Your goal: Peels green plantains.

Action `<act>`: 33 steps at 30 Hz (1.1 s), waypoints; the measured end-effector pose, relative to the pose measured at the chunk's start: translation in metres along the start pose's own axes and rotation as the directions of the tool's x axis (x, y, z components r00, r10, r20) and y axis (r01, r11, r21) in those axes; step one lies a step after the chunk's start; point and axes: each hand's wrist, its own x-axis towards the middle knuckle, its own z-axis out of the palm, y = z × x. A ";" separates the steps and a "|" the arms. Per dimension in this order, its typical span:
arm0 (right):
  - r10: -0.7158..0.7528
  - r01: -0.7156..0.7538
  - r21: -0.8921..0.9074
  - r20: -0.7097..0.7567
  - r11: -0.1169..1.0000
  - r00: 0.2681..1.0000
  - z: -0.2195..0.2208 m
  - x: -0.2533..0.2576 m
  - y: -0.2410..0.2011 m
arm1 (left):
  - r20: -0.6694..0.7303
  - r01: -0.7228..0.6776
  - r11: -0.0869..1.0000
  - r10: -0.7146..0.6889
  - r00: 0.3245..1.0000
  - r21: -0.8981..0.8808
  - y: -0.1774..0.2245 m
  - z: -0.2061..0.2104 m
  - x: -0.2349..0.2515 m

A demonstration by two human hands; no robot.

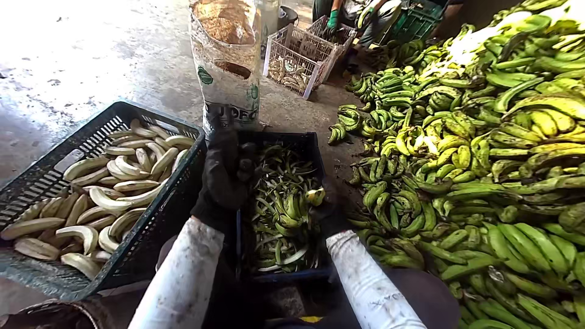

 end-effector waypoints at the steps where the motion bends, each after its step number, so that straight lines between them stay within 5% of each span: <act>1: 0.037 -0.041 -0.039 -0.089 0.998 0.995 0.002 0.001 0.009 | -0.058 -0.043 0.993 0.037 0.998 -0.112 -0.001 -0.005 0.000; 5: 0.129 -0.160 -0.069 -0.328 0.985 0.936 0.038 0.019 0.033 | -0.111 -0.069 0.981 0.050 0.993 -0.180 0.006 -0.005 0.000; 12: -0.145 0.137 0.119 0.066 0.983 0.987 0.228 0.091 -0.086 | -0.165 -0.029 0.989 0.005 0.986 -0.146 0.006 0.003 0.008; 16: -0.283 0.331 -0.197 0.235 0.923 0.930 0.299 0.071 -0.145 | -0.221 -0.022 0.990 -0.010 0.975 -0.142 0.005 0.008 0.010; 19: -0.437 0.604 -0.647 0.425 0.466 0.792 0.262 0.052 -0.136 | -0.245 -0.011 0.995 -0.013 0.969 -0.097 0.008 0.008 0.007; 22: -0.228 0.514 -0.857 0.510 -0.050 0.829 0.156 0.035 -0.088 | -0.165 -0.083 0.990 0.063 0.984 -0.117 0.009 0.000 0.003; 26: 0.194 0.336 -0.819 0.276 -0.465 0.941 0.045 0.005 -0.013 | -0.077 -0.112 0.987 0.103 0.992 -0.117 0.008 -0.007 -0.003; 29: 0.373 0.359 -0.700 0.141 -0.618 0.917 -0.001 -0.020 0.038 | -0.073 -0.015 0.998 0.019 0.997 0.057 0.011 0.000 -0.013; 33: 0.306 0.297 -0.661 0.107 -0.689 0.946 -0.022 -0.008 0.075 | -0.063 0.096 0.993 -0.092 0.994 0.063 0.004 0.010 -0.013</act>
